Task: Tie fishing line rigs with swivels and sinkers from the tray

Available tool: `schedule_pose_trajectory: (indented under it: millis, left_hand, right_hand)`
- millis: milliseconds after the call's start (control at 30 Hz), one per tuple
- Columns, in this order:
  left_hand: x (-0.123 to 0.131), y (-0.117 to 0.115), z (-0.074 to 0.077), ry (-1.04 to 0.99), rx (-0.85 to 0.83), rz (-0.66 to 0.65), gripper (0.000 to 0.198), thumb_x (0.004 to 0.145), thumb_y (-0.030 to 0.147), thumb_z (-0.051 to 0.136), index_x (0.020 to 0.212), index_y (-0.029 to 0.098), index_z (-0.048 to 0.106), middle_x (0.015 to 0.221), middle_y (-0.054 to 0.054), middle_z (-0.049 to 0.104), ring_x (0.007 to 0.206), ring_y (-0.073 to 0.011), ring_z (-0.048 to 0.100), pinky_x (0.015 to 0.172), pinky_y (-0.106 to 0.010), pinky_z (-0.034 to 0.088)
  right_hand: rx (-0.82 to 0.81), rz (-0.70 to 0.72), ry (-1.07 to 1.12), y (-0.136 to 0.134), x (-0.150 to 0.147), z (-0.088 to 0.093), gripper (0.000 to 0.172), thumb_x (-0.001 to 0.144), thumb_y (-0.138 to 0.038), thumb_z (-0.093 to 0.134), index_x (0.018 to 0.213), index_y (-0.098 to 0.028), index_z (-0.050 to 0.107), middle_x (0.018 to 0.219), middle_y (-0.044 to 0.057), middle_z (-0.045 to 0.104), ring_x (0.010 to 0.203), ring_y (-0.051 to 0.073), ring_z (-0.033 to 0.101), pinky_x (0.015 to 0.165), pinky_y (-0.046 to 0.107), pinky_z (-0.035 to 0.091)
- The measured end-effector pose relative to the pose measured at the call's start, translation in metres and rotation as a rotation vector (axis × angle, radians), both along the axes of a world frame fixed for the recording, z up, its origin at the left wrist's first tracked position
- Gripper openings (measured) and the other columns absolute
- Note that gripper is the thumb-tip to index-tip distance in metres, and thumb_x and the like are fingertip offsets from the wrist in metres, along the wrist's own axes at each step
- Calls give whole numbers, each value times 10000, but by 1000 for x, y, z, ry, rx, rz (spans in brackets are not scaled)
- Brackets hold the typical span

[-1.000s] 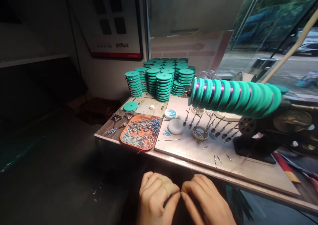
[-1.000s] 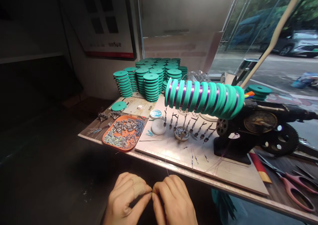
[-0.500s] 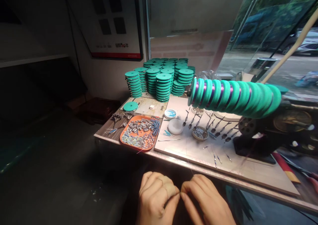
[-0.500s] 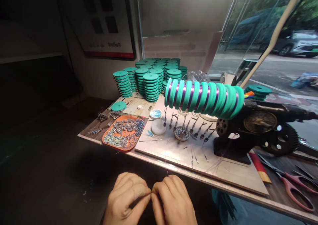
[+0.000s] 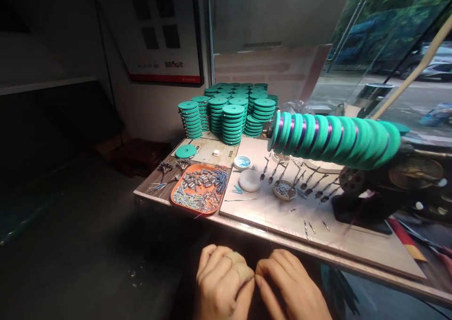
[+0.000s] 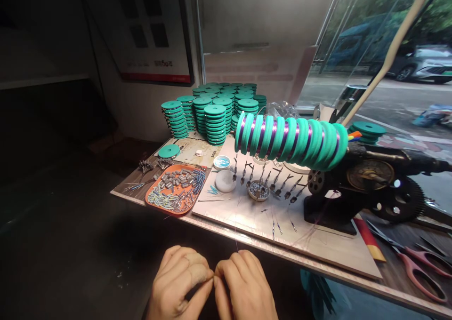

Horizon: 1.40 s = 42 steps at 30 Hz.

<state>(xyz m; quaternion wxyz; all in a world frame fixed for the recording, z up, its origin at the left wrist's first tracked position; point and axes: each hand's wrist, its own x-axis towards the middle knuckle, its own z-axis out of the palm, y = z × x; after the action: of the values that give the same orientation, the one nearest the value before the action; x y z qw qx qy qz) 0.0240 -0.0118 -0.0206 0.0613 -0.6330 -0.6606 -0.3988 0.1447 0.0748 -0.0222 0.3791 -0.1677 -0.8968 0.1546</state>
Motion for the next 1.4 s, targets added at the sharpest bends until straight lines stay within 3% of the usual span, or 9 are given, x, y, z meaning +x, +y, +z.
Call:
schedule_pose_trajectory:
  millis: [267,367,567,967,1033,1100,1200,1267,1400]
  left_hand:
    - [-2,1,7,12,-42,-17,168,717,49,560,795,193,599,719,6,652,663,-152,562,675,-313,378]
    - [-2,0,6,7,-108,-36,162,742,48,538,750,201,592,708,10,642,667,-150,551,678,-314,371]
    - [-1,0,6,2,-81,-38,161,746,55,531,724,203,592,693,12,641,658,-143,548,677,-311,373]
    - [-2,-1,5,5,-77,-46,164,741,42,528,713,195,578,694,8,638,658,-146,539,672,-314,374]
    - [-2,-1,5,0,-77,-49,168,741,40,521,713,195,579,696,6,639,661,-148,542,671,-315,376]
    - [-3,0,5,-2,-73,-46,170,741,38,522,717,196,581,696,8,640,666,-146,543,674,-313,376]
    - [-4,1,6,9,-67,-41,161,737,42,548,734,199,587,710,14,644,677,-144,544,688,-312,370]
    - [-5,2,6,17,-72,-30,154,737,47,561,735,199,585,713,19,642,677,-143,542,695,-314,361]
    - [-4,2,8,12,-98,-6,148,755,55,548,707,194,566,688,24,624,665,-142,522,701,-319,342]
  right_hand:
    - [-118,-64,48,-6,2,-23,218,888,-170,341,723,-193,482,636,7,501,611,147,473,611,273,397]
    - [-93,-68,52,-5,2,-18,237,893,-167,330,711,-194,479,619,6,503,592,141,473,586,263,400]
    - [-11,-20,6,1,2,-1,222,890,-182,370,702,-198,486,593,-8,524,552,120,493,545,227,431]
    - [10,-16,-8,2,1,2,222,878,-164,374,689,-194,486,586,-6,525,536,123,501,509,233,431]
    - [22,-10,-12,1,1,-1,218,877,-160,377,694,-196,490,588,-12,528,539,122,509,564,246,445]
    - [46,-27,12,2,1,-5,208,887,-164,366,748,-190,518,625,-9,555,595,130,540,728,290,442]
    - [83,-84,37,6,4,-9,202,892,-160,355,873,-174,556,723,17,606,810,183,569,957,401,293]
    - [134,-49,-17,9,5,-9,171,874,-152,398,858,-185,564,718,11,599,864,200,548,993,427,228]
    - [151,-11,-34,11,1,-3,281,886,-150,370,677,-200,551,599,-11,500,691,160,490,983,401,258]
